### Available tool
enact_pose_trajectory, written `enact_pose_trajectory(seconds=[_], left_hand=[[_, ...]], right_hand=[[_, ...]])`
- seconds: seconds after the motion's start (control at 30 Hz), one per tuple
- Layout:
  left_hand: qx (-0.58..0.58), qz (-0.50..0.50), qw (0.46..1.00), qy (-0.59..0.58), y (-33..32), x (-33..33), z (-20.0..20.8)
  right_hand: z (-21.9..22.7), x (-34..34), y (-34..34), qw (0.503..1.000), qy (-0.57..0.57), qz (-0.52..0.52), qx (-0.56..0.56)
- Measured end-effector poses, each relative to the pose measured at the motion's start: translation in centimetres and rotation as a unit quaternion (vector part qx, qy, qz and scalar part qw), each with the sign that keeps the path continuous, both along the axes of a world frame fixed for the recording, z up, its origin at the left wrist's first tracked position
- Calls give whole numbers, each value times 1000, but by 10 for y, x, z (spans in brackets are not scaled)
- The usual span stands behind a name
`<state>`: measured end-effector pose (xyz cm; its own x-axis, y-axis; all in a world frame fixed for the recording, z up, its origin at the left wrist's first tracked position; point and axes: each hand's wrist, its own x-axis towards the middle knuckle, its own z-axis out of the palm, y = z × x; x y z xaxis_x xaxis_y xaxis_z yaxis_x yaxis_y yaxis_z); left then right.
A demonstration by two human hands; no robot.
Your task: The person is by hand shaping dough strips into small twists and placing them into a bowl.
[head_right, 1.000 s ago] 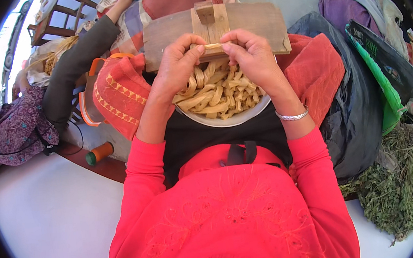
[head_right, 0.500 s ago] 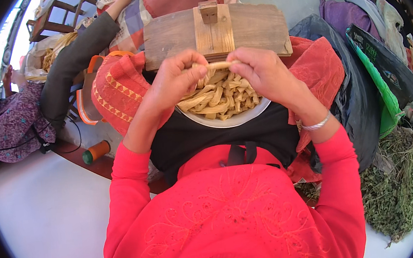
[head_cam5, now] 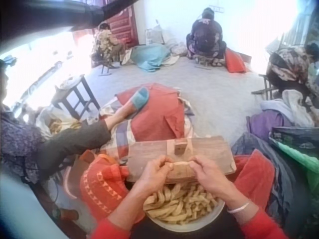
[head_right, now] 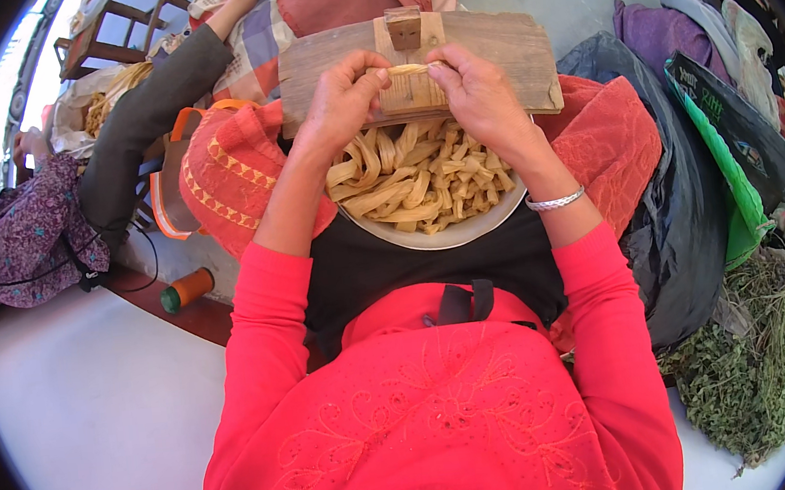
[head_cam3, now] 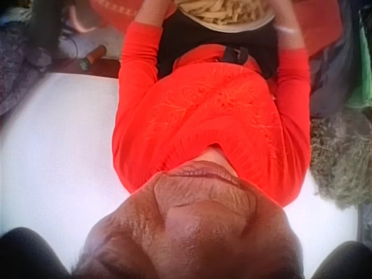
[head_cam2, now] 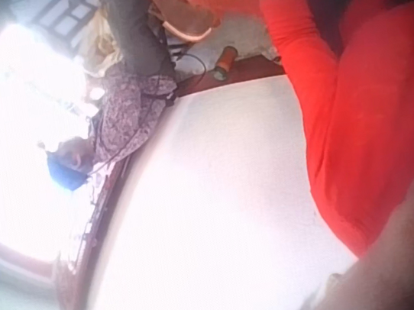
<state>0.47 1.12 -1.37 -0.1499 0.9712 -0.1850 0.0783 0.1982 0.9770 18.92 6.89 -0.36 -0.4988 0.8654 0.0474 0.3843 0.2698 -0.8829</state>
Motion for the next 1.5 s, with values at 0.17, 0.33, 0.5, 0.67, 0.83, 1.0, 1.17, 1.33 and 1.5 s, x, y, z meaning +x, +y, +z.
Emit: enact_pose_trajectory(seconds=[0.17, 0.33, 0.5, 0.67, 0.83, 1.0, 1.17, 1.33, 1.5], left_hand=[[33, 12, 994, 101, 8, -3, -22], [98, 70, 946, 300, -8, -11, -23], [64, -71, 987, 128, -63, 40, -2], [59, -39, 934, 349, -66, 39, 5], [18, 8, 908, 420, -82, 28, 1], [42, -7, 837, 545, -102, 39, -21], [1, -4, 773, 634, -108, 46, -28], [89, 19, 786, 612, -113, 48, -26], [119, -82, 842, 520, -123, 63, -29]], right_hand=[[-12, -3, 10, 996, -34, 12, 80], [-35, 38, 3, 998, 10, -7, 67], [-9, 79, -29, 989, -135, 24, 57], [-41, 91, -42, 984, -152, 29, 93], [-65, 74, -59, 955, -242, 122, 117], [-73, 69, -60, 932, -314, 138, 119], [-60, 70, -71, 943, -197, 78, 257], [-63, 70, -88, 972, -157, 140, 102], [-71, 44, -112, 927, -238, 186, 222]])
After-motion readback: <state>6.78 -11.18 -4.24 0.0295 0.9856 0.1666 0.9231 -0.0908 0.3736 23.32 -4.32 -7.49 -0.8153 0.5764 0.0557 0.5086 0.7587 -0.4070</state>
